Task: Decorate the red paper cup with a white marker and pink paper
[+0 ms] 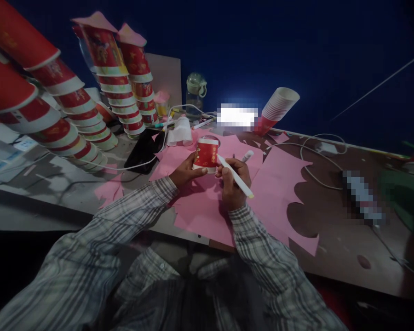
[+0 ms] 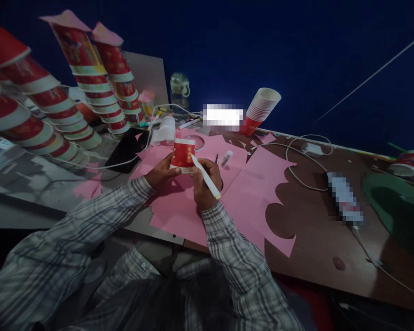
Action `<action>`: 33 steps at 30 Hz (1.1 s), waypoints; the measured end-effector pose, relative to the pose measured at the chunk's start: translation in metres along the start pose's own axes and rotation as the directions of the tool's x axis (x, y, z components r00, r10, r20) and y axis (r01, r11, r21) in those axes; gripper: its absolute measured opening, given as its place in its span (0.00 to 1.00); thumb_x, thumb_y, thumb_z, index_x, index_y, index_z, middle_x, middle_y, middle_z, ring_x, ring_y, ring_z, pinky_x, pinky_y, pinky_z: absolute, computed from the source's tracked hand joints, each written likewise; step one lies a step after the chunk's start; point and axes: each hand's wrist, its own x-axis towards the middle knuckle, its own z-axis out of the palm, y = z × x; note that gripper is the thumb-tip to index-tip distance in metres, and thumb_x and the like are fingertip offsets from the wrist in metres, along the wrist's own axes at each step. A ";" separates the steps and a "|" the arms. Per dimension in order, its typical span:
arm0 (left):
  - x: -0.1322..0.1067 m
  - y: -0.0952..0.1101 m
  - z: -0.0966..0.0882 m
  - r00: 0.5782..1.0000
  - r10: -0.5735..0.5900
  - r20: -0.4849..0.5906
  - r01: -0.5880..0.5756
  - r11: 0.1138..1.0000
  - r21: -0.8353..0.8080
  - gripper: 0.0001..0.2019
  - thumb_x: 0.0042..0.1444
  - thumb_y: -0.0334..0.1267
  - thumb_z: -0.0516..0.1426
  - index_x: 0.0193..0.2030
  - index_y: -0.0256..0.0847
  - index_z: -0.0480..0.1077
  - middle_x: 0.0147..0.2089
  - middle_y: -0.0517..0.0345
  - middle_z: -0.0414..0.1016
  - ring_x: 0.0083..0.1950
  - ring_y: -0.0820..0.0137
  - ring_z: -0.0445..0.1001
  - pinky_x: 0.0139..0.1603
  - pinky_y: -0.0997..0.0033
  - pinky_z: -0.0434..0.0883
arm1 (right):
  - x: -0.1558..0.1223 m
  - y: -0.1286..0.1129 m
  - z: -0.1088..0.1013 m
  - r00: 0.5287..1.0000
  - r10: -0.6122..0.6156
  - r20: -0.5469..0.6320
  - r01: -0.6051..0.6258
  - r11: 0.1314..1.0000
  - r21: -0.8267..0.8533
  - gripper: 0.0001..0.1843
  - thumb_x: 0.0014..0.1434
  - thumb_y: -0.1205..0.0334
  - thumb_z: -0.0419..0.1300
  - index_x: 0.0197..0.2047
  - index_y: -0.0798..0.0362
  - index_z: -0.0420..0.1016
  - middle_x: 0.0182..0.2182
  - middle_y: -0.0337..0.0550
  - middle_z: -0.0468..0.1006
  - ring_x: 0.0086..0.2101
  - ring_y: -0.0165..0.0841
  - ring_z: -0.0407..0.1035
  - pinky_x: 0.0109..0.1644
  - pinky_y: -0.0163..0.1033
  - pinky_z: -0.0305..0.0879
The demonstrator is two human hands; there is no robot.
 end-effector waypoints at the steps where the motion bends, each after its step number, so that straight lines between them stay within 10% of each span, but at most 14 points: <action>1: 0.000 0.000 0.000 1.000 -0.001 -0.005 0.001 1.000 0.005 0.37 0.42 0.48 0.71 0.59 0.41 0.68 0.52 0.48 0.76 0.52 0.59 0.74 0.56 0.59 0.68 | 0.000 0.000 0.000 1.000 -0.007 0.006 0.007 1.000 -0.005 0.15 0.63 0.49 0.60 0.46 0.51 0.71 0.31 0.39 0.77 0.27 0.29 0.73 0.33 0.39 0.73; 33: 0.000 0.005 0.004 0.996 -0.054 -0.066 0.050 0.997 -0.061 0.30 0.44 0.39 0.67 0.57 0.40 0.69 0.45 0.54 0.78 0.46 0.65 0.75 0.52 0.64 0.68 | 0.001 0.006 -0.003 0.998 -0.065 0.020 0.067 0.989 -0.135 0.12 0.64 0.53 0.59 0.46 0.50 0.72 0.36 0.43 0.79 0.36 0.34 0.75 0.39 0.43 0.75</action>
